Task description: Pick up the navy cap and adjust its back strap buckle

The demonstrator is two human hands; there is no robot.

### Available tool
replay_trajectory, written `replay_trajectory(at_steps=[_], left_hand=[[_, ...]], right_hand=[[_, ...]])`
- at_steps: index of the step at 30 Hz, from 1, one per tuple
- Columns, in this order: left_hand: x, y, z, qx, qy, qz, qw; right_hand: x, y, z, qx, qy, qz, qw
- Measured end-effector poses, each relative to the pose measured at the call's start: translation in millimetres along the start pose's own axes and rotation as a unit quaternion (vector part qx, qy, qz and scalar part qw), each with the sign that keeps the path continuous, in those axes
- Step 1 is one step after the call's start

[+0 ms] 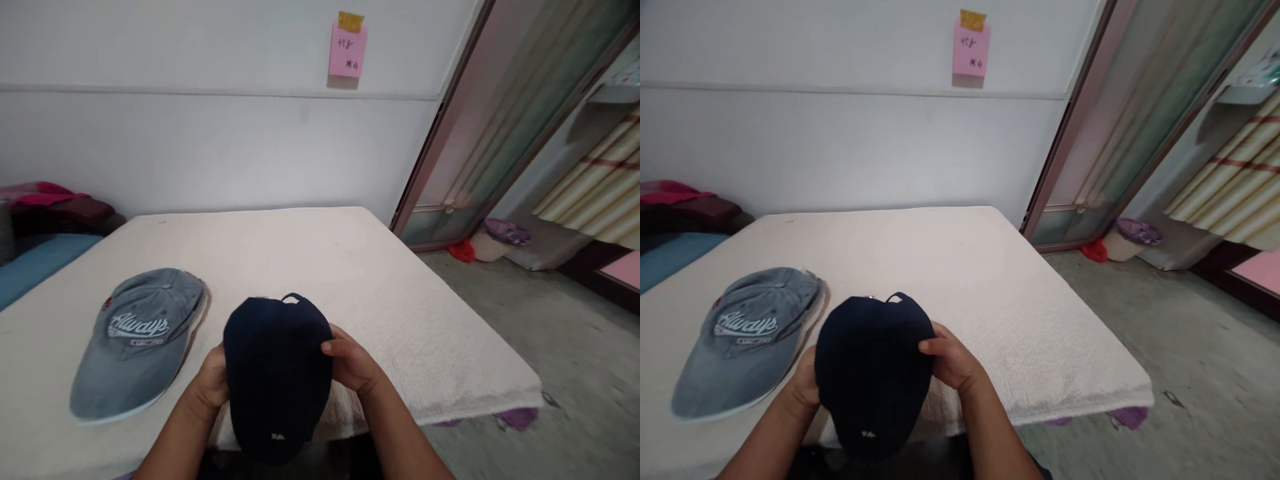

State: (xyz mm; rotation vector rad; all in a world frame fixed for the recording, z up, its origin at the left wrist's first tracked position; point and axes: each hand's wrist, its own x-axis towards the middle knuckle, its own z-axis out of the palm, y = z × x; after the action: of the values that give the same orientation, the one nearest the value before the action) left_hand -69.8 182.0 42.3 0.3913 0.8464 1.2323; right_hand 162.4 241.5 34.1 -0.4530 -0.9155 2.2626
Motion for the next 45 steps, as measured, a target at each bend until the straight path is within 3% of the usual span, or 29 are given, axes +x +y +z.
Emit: replay_trajectory(at_steps=[5, 8, 12, 17, 21, 24, 30, 33, 38, 42, 45], left_hand=[[-0.4, -3.2, 4.9, 0.051, -0.010, -0.071, 0.996], [3.3, -5.8, 10.8, 0.112, -0.007, -0.125, 0.986], [18.7, -11.0, 15.9, 0.190, 0.026, -0.033, 0.981], [40.0, -16.7, 1.2, 0.130, 0.067, 0.054, 0.988], [40.3, -15.6, -1.7, 0.062, 0.099, 0.075, 0.990], [34.2, -11.8, 4.4, 0.033, 0.092, 0.047, 0.994], [32.8, -10.2, 6.3, 0.126, 0.135, 0.046, 0.982], [34.3, -10.7, 5.6, 0.132, 0.136, 0.041, 0.981], [32.0, -10.3, 10.1, 0.164, 0.130, 0.066, 0.976], [28.1, -11.7, 13.6, 0.164, 0.035, 0.093, 0.981], [25.4, -13.4, 15.7, 0.113, 0.018, 0.067, 0.991]], right_hand=[[4.7, -11.5, -6.5, -0.005, 0.039, -0.085, 0.996], [8.5, -11.9, -9.2, -0.030, 0.071, -0.072, 0.994], [13.9, -10.5, -9.5, -0.092, 0.157, -0.045, 0.982], [20.3, -9.6, -8.9, -0.178, 0.234, -0.122, 0.948], [25.5, -5.8, -12.0, -0.192, 0.270, -0.129, 0.935], [29.1, -4.3, -14.4, -0.170, 0.297, -0.121, 0.932], [31.4, -11.5, -14.0, -0.036, 0.252, -0.176, 0.951], [32.9, -12.1, -12.0, -0.035, 0.237, -0.190, 0.952], [35.5, -2.9, -4.6, -0.141, 0.157, -0.103, 0.972], [35.4, 0.4, 2.4, -0.226, 0.086, -0.011, 0.970], [36.0, -0.1, 4.5, -0.283, 0.078, 0.038, 0.955]])
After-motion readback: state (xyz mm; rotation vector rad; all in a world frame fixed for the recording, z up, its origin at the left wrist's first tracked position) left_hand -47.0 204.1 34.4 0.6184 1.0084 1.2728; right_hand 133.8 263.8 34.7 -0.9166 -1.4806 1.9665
